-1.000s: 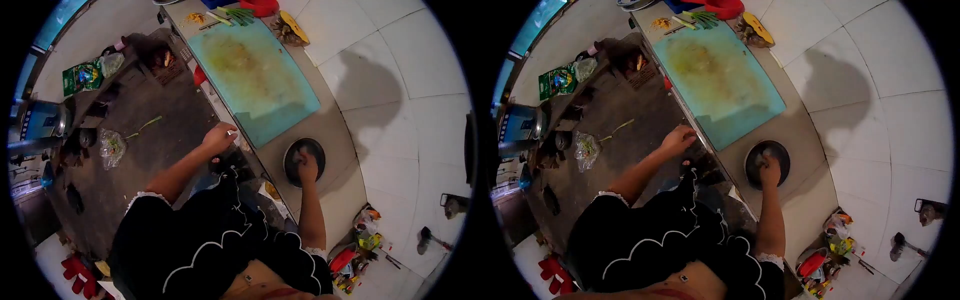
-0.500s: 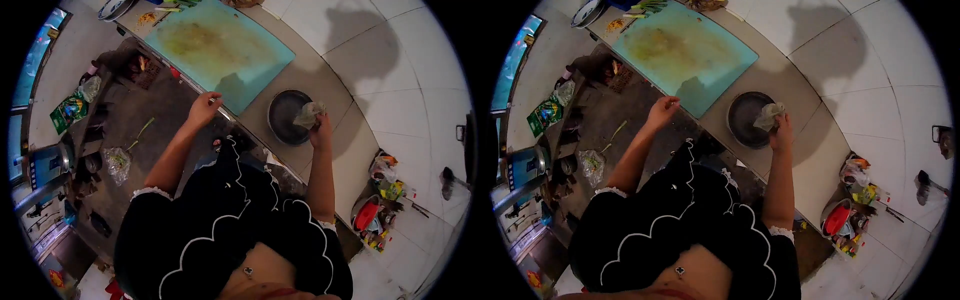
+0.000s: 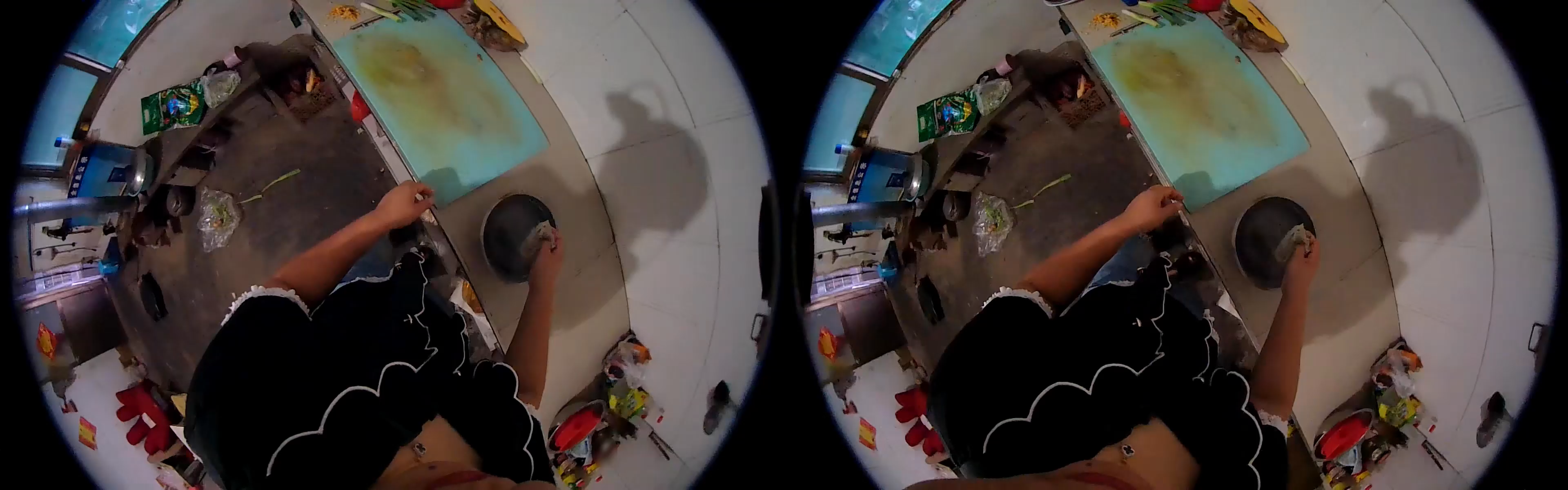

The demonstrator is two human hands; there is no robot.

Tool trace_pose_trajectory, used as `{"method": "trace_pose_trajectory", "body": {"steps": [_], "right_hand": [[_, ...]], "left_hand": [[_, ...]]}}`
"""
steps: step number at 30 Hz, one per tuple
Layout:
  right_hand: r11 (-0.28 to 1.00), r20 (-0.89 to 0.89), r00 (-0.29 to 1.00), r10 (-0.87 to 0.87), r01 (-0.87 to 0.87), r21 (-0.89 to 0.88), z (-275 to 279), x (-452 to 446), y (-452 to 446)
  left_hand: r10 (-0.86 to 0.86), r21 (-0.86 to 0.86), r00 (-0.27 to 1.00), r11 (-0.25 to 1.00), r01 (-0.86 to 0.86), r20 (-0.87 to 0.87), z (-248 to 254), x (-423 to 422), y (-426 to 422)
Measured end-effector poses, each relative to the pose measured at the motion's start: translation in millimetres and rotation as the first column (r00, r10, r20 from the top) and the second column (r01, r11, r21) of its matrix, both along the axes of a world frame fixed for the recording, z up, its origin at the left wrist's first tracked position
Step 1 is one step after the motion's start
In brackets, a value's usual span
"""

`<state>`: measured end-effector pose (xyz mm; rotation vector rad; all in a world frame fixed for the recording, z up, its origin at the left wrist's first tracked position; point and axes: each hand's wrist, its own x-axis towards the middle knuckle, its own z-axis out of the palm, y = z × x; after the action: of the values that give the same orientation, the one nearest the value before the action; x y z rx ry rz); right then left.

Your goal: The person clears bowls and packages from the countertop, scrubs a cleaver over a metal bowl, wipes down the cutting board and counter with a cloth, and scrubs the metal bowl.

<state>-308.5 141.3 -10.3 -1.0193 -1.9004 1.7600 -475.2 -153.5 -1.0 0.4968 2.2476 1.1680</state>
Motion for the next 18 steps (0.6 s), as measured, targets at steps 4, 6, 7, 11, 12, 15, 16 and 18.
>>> {"method": "trace_pose_trajectory", "body": {"steps": [4, 6, 7, 11, 12, 15, 16, 18], "right_hand": [[0.995, 0.067, 0.996, 0.063, -0.068, 0.076, -14.2, -16.1, -3.5], [0.986, 0.173, 0.984, 0.03, -0.058, 0.156, -6.7, -21.1, -13.3], [0.979, 0.224, 0.975, 0.01, -0.055, 0.196, -0.9, -25.6, -19.7], [0.958, 0.237, 0.969, 0.076, -0.137, 0.252, -18.7, -7.1, -21.9], [0.895, 0.321, 0.942, 0.098, -0.225, 0.386, -26.9, 0.7, -21.0], [0.728, 0.504, 0.86, 0.077, -0.394, 0.561, -50.8, 10.5, -26.6], [0.686, 0.548, 0.834, 0.057, -0.432, 0.586, -52.2, 8.3, -30.4], [0.796, 0.641, 0.767, 0.027, -0.405, 0.45, -42.5, -0.8, -36.0]], "left_hand": [[-0.04, 0.001, 0.994, 0.999, 0.04, -0.104, -23.0, -6.8, -4.4], [-0.065, 0.021, 0.991, 0.998, 0.067, -0.115, -25.6, -14.2, -2.4], [-0.076, 0.017, 0.992, 0.997, 0.078, -0.099, -23.6, -20.5, 0.4], [-0.039, 0.031, 0.999, 0.999, 0.04, -0.035, -10.5, -44.5, -5.7], [-0.026, 0.019, 0.998, 0.999, 0.027, -0.058, -11.3, -52.2, -8.7], [0.017, -0.017, 0.995, 1.0, -0.019, -0.098, -22.5, -75.6, -23.5], [0.031, -0.022, 0.995, 0.999, -0.034, -0.095, -28.4, -84.7, -28.0], [0.077, -0.015, 0.992, 0.997, -0.079, -0.099, -35.2, -103.5, -33.4]]}}
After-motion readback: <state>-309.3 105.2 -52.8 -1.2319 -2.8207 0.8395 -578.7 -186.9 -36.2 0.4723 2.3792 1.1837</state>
